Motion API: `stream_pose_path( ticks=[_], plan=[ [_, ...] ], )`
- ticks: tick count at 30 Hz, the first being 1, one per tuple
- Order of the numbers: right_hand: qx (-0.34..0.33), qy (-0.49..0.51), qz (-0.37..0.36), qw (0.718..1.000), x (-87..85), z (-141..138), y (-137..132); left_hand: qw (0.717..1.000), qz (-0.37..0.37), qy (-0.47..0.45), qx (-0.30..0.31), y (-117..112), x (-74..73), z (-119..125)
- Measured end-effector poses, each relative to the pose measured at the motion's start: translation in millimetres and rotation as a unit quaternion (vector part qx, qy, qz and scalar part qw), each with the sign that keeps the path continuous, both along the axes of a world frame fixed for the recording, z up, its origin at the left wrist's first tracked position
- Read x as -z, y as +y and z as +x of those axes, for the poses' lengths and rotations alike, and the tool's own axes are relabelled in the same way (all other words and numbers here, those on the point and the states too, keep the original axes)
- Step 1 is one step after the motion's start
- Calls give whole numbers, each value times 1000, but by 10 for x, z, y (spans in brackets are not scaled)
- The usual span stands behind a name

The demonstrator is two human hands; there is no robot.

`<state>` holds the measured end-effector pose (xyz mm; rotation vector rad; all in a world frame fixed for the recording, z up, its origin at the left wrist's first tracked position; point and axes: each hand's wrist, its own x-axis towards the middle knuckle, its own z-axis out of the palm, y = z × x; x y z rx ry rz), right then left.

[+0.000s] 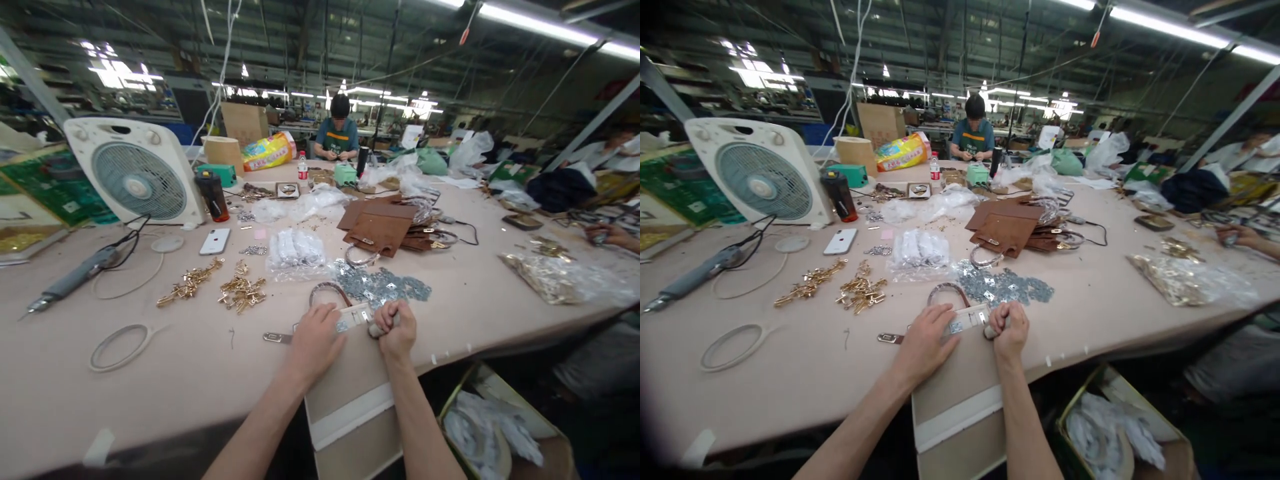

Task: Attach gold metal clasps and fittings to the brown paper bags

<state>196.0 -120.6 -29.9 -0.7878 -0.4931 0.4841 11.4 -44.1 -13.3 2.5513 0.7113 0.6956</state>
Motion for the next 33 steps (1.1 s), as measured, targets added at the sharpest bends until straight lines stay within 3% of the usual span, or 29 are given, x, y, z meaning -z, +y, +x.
stream_pose_path(
  ticks=[5, 10, 15, 20, 27, 33],
  plan=[
    [6, -50, -2, 999, 16, -79, -14, 999, 13, -39, -34, -42, 112, -58],
    [12, -84, -22, 996, 13, -149, -50, 996, 11, -40, -80, -119, 132, 2],
    [15, -83, -92, 992, -146, -238, -9, 994, 4, -60, -95, -171, 137, -11],
    [-37, -74, 1, 997, -245, -440, 155, 994, -2, -57, -96, -176, 146, -36],
    [-34, -87, 73, 993, -48, -561, 197, 995, -3, -55, -89, -167, 132, -57],
    [-20, -89, 98, 991, 5, -559, 186, 994, -13, -50, -93, -154, 159, -42]
  ],
)
